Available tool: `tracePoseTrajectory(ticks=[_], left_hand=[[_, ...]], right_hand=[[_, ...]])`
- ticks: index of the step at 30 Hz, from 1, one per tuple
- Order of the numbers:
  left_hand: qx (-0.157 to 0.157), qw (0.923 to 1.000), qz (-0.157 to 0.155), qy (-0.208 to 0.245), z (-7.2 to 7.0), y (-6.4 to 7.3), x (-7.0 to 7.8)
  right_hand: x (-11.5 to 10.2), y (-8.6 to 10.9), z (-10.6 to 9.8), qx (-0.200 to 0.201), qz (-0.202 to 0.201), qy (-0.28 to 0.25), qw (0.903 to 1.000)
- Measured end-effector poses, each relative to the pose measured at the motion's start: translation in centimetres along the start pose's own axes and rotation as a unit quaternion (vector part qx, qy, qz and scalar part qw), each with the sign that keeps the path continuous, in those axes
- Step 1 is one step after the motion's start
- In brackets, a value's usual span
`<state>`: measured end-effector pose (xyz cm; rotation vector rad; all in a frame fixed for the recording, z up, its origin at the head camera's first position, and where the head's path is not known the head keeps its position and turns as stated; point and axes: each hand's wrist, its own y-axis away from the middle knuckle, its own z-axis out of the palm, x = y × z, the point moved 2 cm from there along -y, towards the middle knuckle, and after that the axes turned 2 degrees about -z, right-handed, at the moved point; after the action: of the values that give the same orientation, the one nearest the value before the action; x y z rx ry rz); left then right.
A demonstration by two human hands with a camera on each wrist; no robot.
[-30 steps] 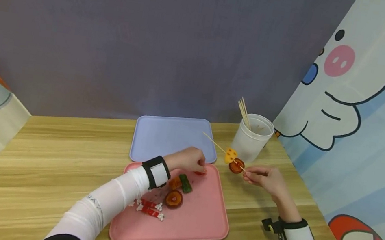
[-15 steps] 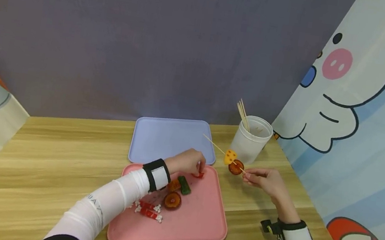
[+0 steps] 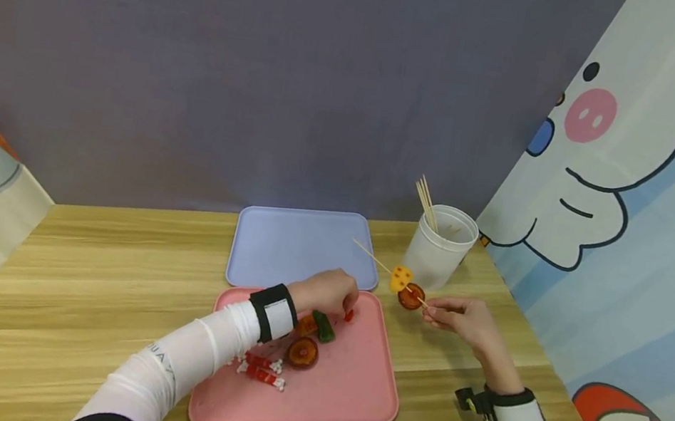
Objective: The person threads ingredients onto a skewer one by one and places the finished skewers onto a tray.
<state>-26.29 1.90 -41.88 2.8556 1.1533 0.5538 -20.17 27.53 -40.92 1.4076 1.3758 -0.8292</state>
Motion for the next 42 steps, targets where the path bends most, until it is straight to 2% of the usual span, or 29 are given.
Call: tracePoseTrajectory(ticks=[11,20,30,33,36,39,42], left_hand=[[0.011,0.9999,0.009,0.004,0.2,0.1,0.1],[0.023,0.9996,-0.014,0.011,0.3,-0.1,0.2],[0.087,0.9923,-0.020,0.086,-0.6,0.6,-0.3],[0.115,0.9851,-0.024,0.126,-1.0,1.1,-0.6],[0.153,0.9715,-0.033,0.178,-1.5,1.9,-1.1],[0.196,0.9522,-0.046,0.230,-2.0,2.7,-1.5],[0.239,0.9290,-0.063,0.275,-2.4,3.6,-2.0]], right_hand=[[0.4,-0.2,-0.1,0.002,0.003,0.006,1.0000],[0.3,-0.4,-0.1,0.008,0.006,0.014,0.9999],[-0.4,-0.2,-0.1,0.010,0.002,0.015,0.9998],[-0.8,-0.2,-0.1,0.009,-0.007,0.015,0.9998],[-1.2,-0.3,0.0,0.008,-0.016,0.013,0.9998],[-1.5,-0.3,0.1,0.004,-0.023,0.012,0.9996],[-1.9,-0.3,0.3,0.002,-0.029,0.009,0.9995]])
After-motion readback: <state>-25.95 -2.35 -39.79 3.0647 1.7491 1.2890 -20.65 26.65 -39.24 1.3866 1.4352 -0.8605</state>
